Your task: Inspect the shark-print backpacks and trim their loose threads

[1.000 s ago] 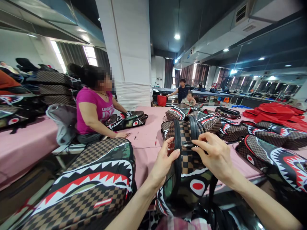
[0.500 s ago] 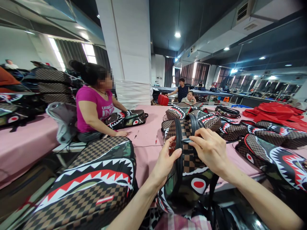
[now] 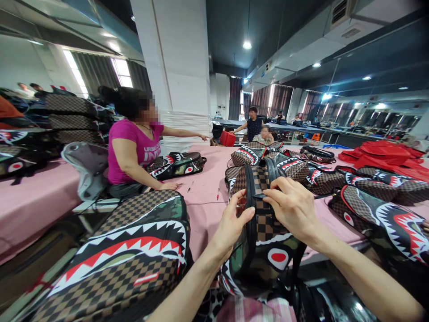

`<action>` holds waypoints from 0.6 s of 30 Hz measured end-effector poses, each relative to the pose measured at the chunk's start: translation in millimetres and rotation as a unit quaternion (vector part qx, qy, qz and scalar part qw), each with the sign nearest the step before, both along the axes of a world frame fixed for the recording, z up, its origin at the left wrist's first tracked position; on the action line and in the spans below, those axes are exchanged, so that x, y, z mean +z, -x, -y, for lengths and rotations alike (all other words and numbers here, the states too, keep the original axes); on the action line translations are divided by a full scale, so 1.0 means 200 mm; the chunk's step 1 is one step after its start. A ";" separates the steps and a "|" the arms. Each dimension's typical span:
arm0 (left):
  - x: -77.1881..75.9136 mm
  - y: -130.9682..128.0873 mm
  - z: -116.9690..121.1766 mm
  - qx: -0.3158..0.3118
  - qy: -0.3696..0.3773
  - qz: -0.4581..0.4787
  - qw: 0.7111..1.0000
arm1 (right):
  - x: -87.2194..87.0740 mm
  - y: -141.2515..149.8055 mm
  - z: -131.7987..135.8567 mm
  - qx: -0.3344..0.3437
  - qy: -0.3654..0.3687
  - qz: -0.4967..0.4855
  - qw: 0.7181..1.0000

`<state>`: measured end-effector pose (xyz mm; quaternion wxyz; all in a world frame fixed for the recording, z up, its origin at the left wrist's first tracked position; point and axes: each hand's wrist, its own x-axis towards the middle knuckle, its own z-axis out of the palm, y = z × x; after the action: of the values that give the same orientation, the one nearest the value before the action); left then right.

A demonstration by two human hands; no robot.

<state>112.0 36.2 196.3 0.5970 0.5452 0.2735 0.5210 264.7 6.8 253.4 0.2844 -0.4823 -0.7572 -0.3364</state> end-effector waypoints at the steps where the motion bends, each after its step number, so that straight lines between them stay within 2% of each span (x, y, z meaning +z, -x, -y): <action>1: 0.00 0.00 0.00 -0.001 0.000 -0.001 1.000 | 0.00 -0.01 0.00 -0.001 0.001 -0.002 1.000; 18: 0.00 0.00 0.01 -0.001 -0.022 -0.029 0.999 | -0.01 0.01 -0.01 -0.003 -0.017 0.020 1.000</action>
<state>111.3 34.6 196.2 0.5771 0.5736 0.2786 0.5102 263.6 8.3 251.9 0.2765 -0.4730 -0.7552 -0.3597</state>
